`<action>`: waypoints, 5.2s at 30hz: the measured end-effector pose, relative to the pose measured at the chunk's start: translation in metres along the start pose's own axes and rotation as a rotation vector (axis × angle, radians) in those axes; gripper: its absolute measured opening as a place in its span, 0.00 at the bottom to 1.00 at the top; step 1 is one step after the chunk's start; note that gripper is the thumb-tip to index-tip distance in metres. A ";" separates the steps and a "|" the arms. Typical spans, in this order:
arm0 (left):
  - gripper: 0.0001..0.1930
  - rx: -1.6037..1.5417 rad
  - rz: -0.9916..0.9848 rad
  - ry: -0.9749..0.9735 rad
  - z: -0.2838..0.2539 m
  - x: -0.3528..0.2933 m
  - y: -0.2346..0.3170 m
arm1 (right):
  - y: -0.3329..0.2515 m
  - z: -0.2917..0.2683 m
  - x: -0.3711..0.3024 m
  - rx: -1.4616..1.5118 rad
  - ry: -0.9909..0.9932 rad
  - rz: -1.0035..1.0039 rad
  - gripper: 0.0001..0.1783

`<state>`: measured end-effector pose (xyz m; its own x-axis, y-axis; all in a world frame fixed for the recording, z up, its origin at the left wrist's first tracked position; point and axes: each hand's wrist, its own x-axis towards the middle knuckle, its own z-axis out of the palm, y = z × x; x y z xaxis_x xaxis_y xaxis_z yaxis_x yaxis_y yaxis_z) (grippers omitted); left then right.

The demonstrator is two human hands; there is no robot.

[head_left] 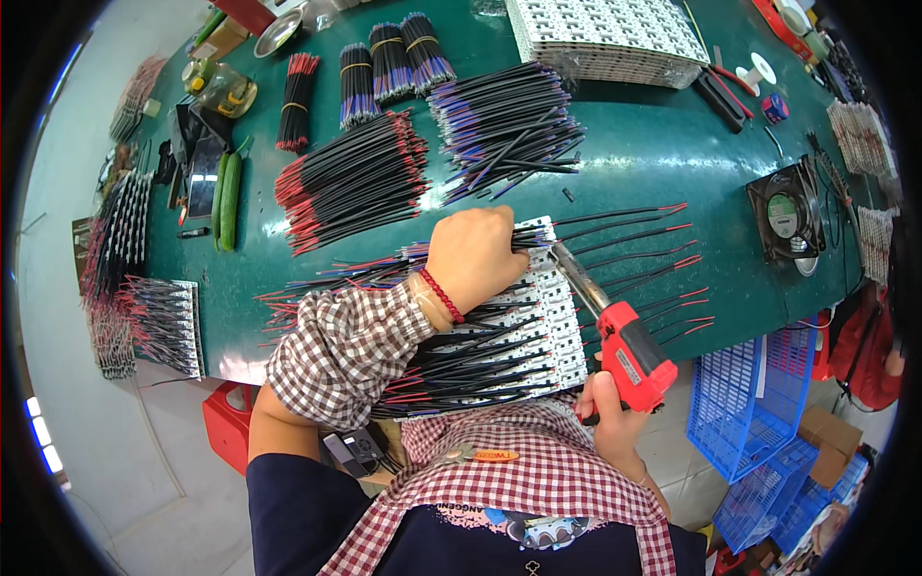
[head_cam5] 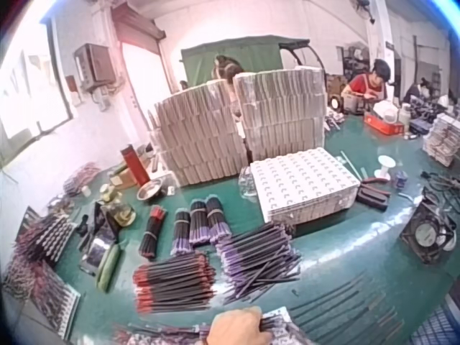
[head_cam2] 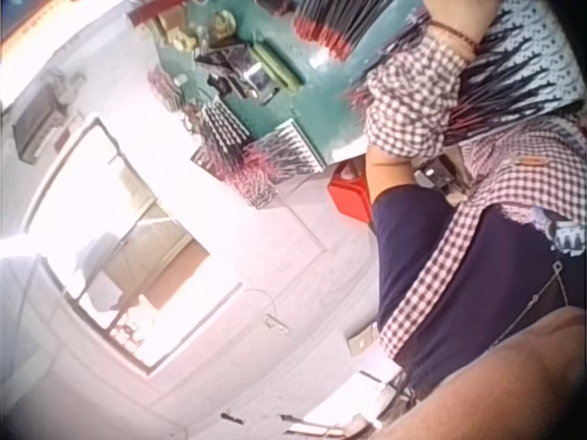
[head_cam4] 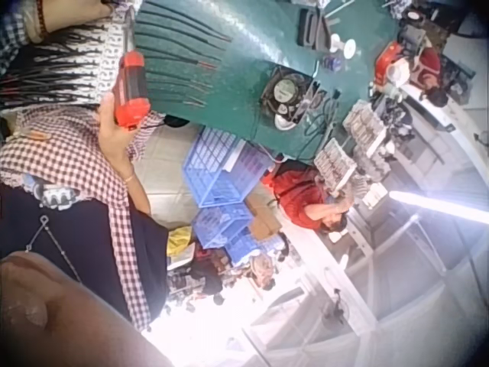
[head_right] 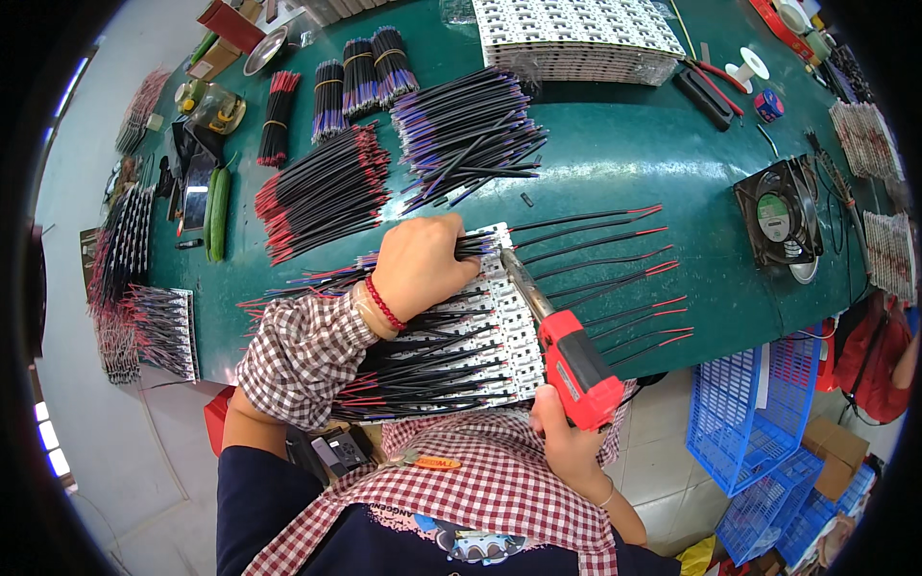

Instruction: The person solders wires onto circuit board strips using a soldering tool, sets the completed board onto a stack, retrieves a new board and wires, and feeds solder wire into the soldering tool.

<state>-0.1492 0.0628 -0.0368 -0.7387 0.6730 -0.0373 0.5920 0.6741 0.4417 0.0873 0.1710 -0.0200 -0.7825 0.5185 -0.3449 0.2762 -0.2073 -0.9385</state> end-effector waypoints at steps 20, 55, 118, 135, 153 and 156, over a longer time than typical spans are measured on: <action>0.15 -0.036 0.005 -0.013 -0.004 -0.003 0.001 | 0.002 -0.005 0.000 -0.010 -0.042 0.015 0.13; 0.14 -0.026 0.054 0.048 0.004 -0.009 0.000 | 0.034 -0.026 0.000 -0.309 -0.039 -0.171 0.09; 0.09 -0.010 0.060 -0.004 0.001 -0.014 0.013 | 0.029 -0.031 -0.014 -0.069 -0.058 -0.081 0.18; 0.11 -0.068 0.168 -0.066 -0.002 -0.014 0.009 | 0.047 -0.037 -0.013 -0.301 -0.123 -0.192 0.09; 0.09 0.003 0.184 -0.021 0.004 -0.016 0.015 | 0.044 -0.031 -0.017 -0.196 -0.035 -0.115 0.06; 0.09 -0.005 0.192 -0.014 0.004 -0.016 0.014 | 0.052 -0.035 -0.014 -0.296 -0.093 -0.193 0.10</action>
<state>-0.1274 0.0630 -0.0339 -0.6082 0.7930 0.0359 0.7197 0.5318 0.4463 0.1324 0.1824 -0.0644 -0.8795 0.4444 -0.1705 0.2575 0.1430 -0.9556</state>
